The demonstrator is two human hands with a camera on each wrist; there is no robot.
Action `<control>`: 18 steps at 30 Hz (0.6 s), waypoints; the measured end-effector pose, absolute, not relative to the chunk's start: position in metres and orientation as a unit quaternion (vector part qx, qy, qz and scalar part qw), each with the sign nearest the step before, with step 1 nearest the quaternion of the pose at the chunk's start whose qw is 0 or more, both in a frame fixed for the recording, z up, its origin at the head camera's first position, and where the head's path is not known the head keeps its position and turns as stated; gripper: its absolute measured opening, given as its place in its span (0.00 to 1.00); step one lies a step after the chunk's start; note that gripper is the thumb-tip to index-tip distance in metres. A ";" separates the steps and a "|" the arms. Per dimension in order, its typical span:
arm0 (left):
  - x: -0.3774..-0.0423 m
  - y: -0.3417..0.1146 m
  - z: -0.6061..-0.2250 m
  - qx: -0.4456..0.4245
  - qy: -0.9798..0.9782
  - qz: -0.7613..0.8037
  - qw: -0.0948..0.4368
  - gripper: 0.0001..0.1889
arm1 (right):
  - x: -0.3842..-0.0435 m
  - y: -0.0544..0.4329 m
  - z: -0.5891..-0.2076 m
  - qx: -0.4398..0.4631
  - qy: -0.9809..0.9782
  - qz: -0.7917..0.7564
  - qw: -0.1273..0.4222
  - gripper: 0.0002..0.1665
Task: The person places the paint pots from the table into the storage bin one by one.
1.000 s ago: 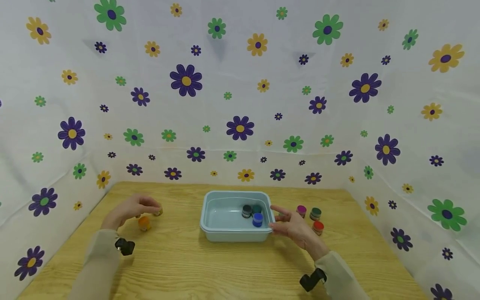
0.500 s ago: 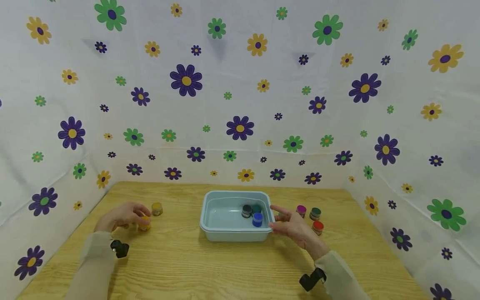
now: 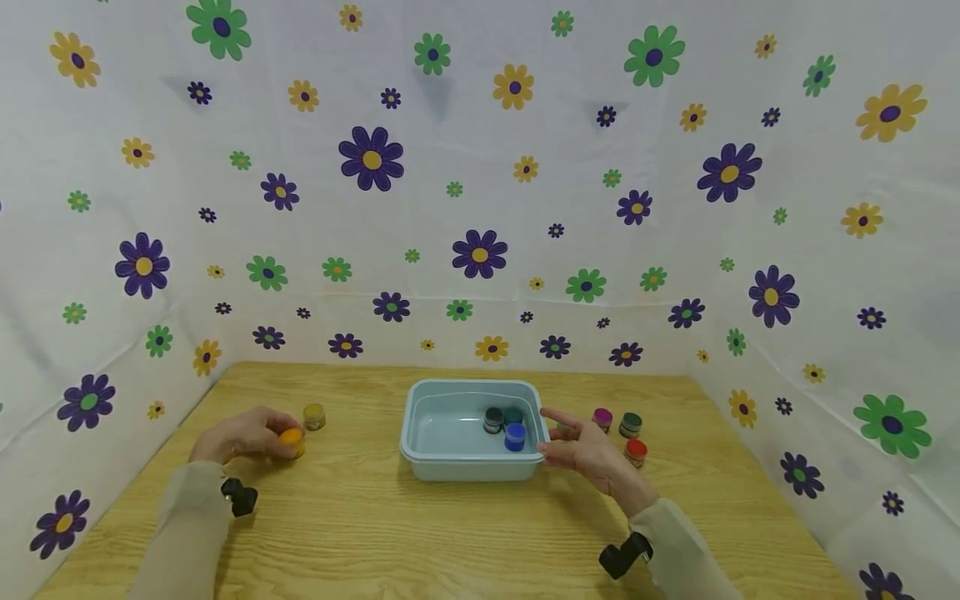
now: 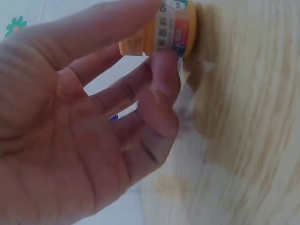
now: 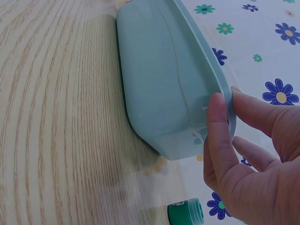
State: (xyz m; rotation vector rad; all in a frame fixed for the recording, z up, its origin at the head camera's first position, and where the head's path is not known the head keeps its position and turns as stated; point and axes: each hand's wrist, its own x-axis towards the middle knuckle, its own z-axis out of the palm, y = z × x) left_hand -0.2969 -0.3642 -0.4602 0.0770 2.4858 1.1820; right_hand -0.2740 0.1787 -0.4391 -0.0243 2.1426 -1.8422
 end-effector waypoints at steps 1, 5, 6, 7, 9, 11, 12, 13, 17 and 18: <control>-0.298 -0.364 -0.461 0.027 0.890 0.414 0.187 0.26 | -0.274 0.179 -0.439 -0.008 0.749 -0.644 0.156 0.42; -0.298 -0.361 -0.461 0.012 0.898 0.403 0.174 0.27 | -0.274 0.179 -0.441 -0.010 0.748 -0.645 0.158 0.43; -0.297 -0.360 -0.460 0.010 0.897 0.407 0.173 0.27 | -0.274 0.179 -0.441 -0.009 0.747 -0.646 0.159 0.43; -0.296 -0.359 -0.459 0.008 0.896 0.409 0.172 0.27 | -0.274 0.179 -0.442 -0.008 0.746 -0.646 0.160 0.43; -0.296 -0.355 -0.457 0.005 0.892 0.418 0.174 0.26 | -0.274 0.180 -0.443 -0.005 0.745 -0.647 0.161 0.43; -0.296 -0.352 -0.454 0.014 0.886 0.427 0.179 0.27 | -0.274 0.180 -0.442 -0.009 0.748 -0.644 0.162 0.43; -0.296 -0.350 -0.453 0.020 0.882 0.434 0.183 0.27 | -0.274 0.181 -0.442 -0.010 0.749 -0.643 0.162 0.43; -0.297 -0.349 -0.452 0.028 0.878 0.441 0.187 0.27 | -0.275 0.181 -0.442 -0.009 0.748 -0.643 0.161 0.43; -0.297 -0.343 -0.446 0.068 0.858 0.469 0.199 0.31 | -0.276 0.181 -0.441 -0.011 0.745 -0.646 0.162 0.43; -0.297 -0.341 -0.444 0.073 0.855 0.473 0.198 0.31 | -0.276 0.181 -0.442 -0.014 0.745 -0.647 0.163 0.43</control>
